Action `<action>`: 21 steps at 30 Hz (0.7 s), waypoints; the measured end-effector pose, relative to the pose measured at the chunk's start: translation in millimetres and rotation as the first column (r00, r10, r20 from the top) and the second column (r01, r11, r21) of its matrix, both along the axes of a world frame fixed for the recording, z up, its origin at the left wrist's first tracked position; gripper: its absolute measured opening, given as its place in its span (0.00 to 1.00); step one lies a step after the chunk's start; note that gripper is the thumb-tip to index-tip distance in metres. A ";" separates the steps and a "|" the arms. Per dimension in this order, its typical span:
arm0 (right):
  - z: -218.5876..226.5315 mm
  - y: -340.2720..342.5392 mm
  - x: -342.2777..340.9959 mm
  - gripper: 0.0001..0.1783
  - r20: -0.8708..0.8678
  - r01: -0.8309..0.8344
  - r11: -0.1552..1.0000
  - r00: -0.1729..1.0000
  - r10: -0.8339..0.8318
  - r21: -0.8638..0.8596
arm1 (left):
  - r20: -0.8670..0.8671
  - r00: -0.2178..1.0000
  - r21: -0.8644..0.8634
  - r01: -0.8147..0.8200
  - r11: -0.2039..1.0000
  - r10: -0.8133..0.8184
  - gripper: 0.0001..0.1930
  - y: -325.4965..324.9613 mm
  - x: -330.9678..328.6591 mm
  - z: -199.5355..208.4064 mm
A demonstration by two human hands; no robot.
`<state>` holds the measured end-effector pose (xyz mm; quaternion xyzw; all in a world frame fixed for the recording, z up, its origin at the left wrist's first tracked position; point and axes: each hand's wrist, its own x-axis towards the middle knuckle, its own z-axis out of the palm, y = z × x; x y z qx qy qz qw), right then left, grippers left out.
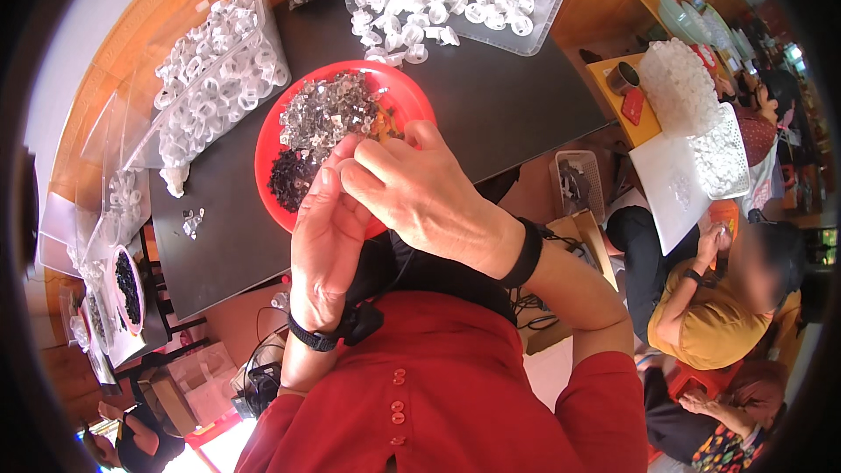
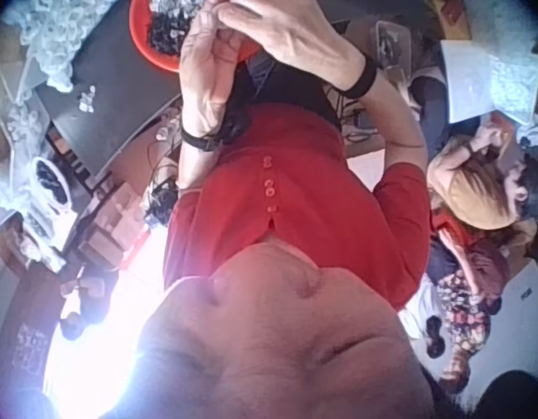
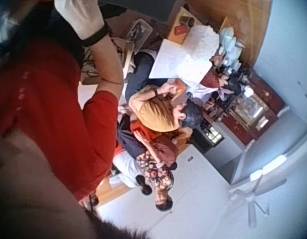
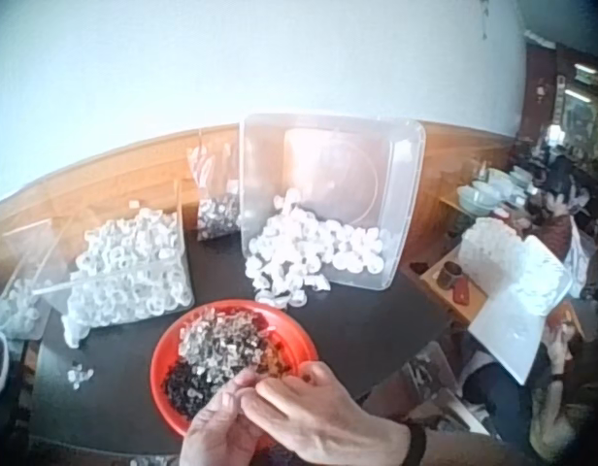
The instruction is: The recorder is assembling small white plastic components with small metallic parts.
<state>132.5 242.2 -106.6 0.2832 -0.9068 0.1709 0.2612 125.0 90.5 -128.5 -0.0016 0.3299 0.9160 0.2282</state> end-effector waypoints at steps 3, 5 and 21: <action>-4.0 2.4 -2.3 0.07 -0.059 0.006 0.998 0.998 -0.010 -0.059 | 0.008 1.000 0.032 0.009 0.999 -0.009 0.21 -0.2 -0.9 -2.7; -5.9 3.9 -2.4 0.07 -0.068 0.012 0.989 0.997 -0.022 -0.147 | 0.001 1.000 0.039 0.025 0.999 -0.025 0.21 -1.3 -2.5 -4.3; -15.9 -14.3 3.4 0.06 0.456 0.382 0.249 0.758 0.467 -0.890 | -0.110 0.992 -0.079 -0.063 0.995 0.054 0.22 5.9 2.0 -2.9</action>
